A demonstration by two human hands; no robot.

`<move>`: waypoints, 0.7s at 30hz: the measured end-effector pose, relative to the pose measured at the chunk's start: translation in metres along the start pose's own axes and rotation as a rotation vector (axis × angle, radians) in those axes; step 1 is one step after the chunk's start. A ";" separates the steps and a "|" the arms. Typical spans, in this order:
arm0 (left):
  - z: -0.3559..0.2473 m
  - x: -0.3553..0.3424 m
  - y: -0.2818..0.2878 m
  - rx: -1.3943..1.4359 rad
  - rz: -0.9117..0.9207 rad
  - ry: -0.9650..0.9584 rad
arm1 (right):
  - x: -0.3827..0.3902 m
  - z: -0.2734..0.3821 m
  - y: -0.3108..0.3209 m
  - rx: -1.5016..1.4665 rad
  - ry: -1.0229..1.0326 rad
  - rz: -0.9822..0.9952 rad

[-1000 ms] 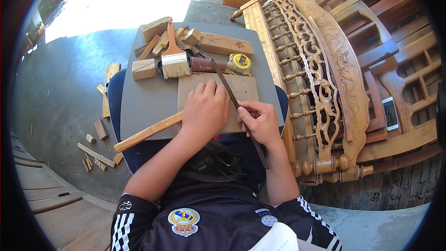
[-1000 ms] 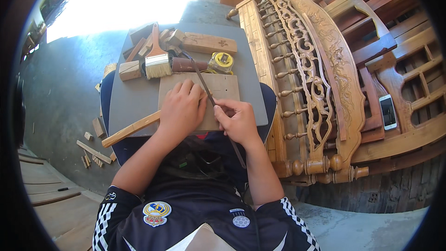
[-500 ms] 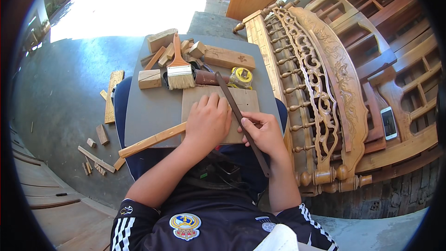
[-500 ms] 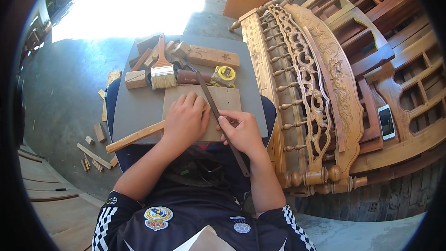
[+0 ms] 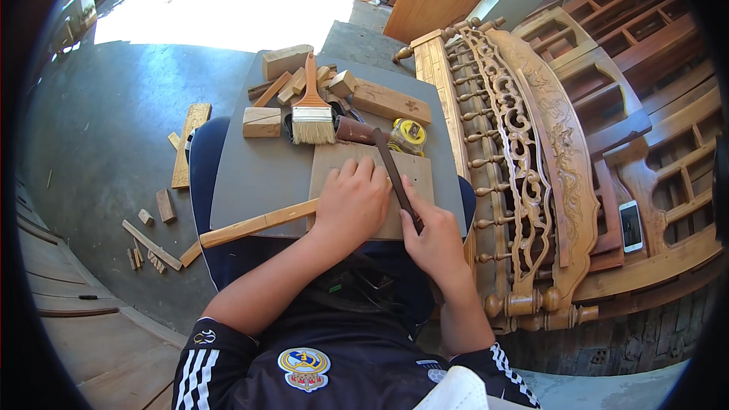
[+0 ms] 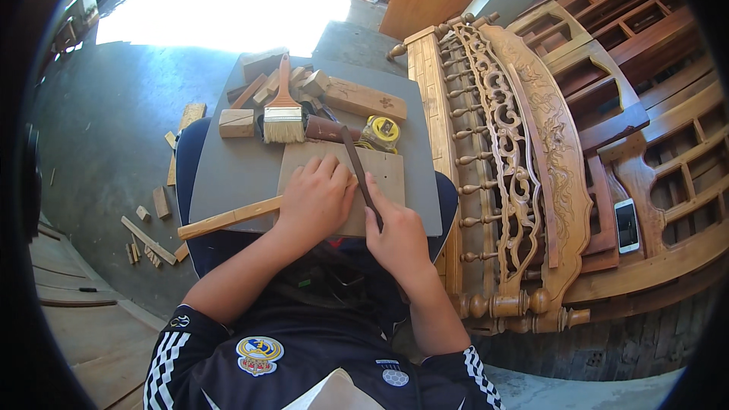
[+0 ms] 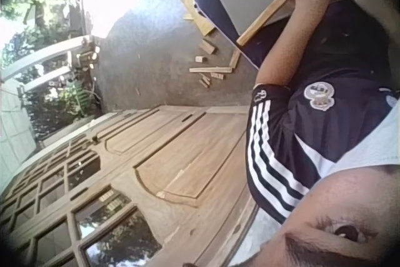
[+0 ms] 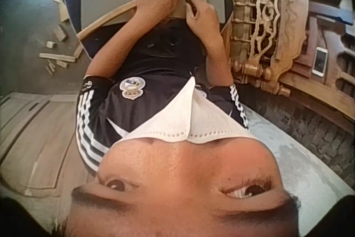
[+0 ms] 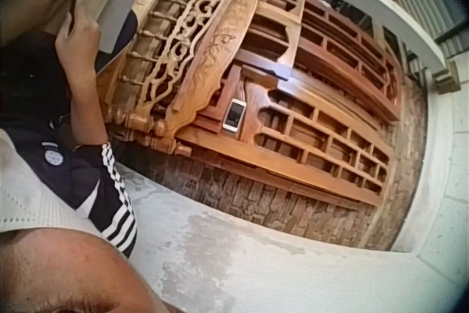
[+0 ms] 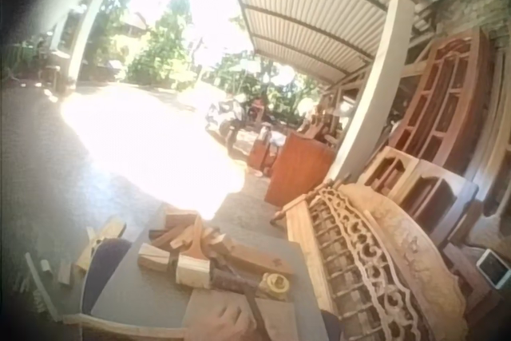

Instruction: Measuring and marking a piece of wood for cutting.

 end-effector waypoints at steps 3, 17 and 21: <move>0.000 -0.001 0.001 -0.016 -0.007 -0.007 | 0.020 0.007 0.005 0.034 -0.051 0.024; -0.002 -0.001 0.001 -0.011 -0.018 -0.028 | 0.025 0.016 0.009 0.021 -0.157 0.014; -0.002 0.001 -0.001 0.001 -0.017 -0.024 | 0.022 0.011 0.009 0.006 -0.142 0.032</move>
Point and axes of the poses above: each hand's wrist, its own x-axis away from the middle knuckle, its own y-axis out of the back of the hand, z = x × y, the point moved 10 cm from there along -x, towards the middle knuckle, and after that the axes turned 14 degrees about -x, right-handed, at the moved point
